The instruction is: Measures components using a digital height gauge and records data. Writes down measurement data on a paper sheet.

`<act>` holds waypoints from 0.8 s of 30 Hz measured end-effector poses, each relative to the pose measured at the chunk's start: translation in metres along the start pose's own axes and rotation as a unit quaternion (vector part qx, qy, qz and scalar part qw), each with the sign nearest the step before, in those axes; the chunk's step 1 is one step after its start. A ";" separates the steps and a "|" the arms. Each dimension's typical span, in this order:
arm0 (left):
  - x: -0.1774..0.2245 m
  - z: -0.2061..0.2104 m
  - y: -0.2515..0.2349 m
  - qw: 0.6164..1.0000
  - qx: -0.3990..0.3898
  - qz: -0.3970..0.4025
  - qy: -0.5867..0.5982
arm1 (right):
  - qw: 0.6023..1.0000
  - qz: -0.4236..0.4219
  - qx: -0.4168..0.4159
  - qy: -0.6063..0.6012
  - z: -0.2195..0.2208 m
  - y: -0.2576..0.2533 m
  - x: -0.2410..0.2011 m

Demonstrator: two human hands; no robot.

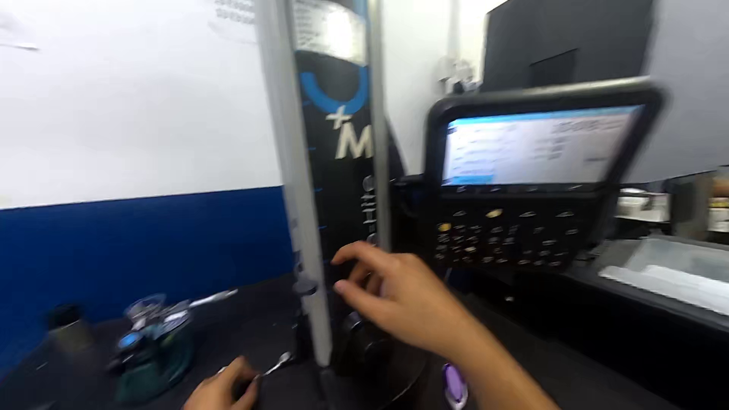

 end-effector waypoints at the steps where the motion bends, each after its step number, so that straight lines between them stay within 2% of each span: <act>1: 0.003 -0.001 0.000 1.000 0.001 -0.017 0.007 | 1.000 -0.013 -0.002 -0.002 0.006 -0.001 0.000; 3: 0.001 0.000 -0.002 0.999 0.006 -0.038 0.019 | 0.999 -0.030 -0.007 -0.022 0.019 -0.002 -0.001; 6: -0.003 0.000 -0.003 0.996 -0.031 -0.074 0.037 | 0.997 -0.027 -0.029 -0.069 0.038 -0.004 -0.003; 9: -0.007 0.000 -0.002 0.996 -0.043 -0.077 0.029 | 0.984 -0.009 -0.059 -0.168 0.051 -0.004 -0.004; 12: -0.008 0.000 -0.002 0.996 -0.045 -0.075 0.022 | 0.940 0.043 -0.090 -0.327 0.056 -0.004 -0.004; 15: -0.008 0.000 -0.002 0.996 -0.043 -0.078 0.016 | 0.901 0.073 -0.102 -0.416 0.054 -0.004 -0.005; 19: -0.007 0.001 -0.003 0.997 -0.041 -0.069 0.017 | 0.895 0.075 -0.101 -0.428 0.052 -0.004 -0.005; 24: -0.011 -0.001 0.001 0.997 -0.032 -0.072 0.005 | 0.930 0.049 -0.081 -0.355 0.054 -0.005 -0.006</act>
Point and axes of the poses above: each hand's wrist, its own y-axis away from the middle knuckle, its own z-axis out of the palm, x = y × z, the point moved 4 cm from there along -y, towards the middle knuckle, and after that the axes turned 1 degree about y, right-handed, at the moved point
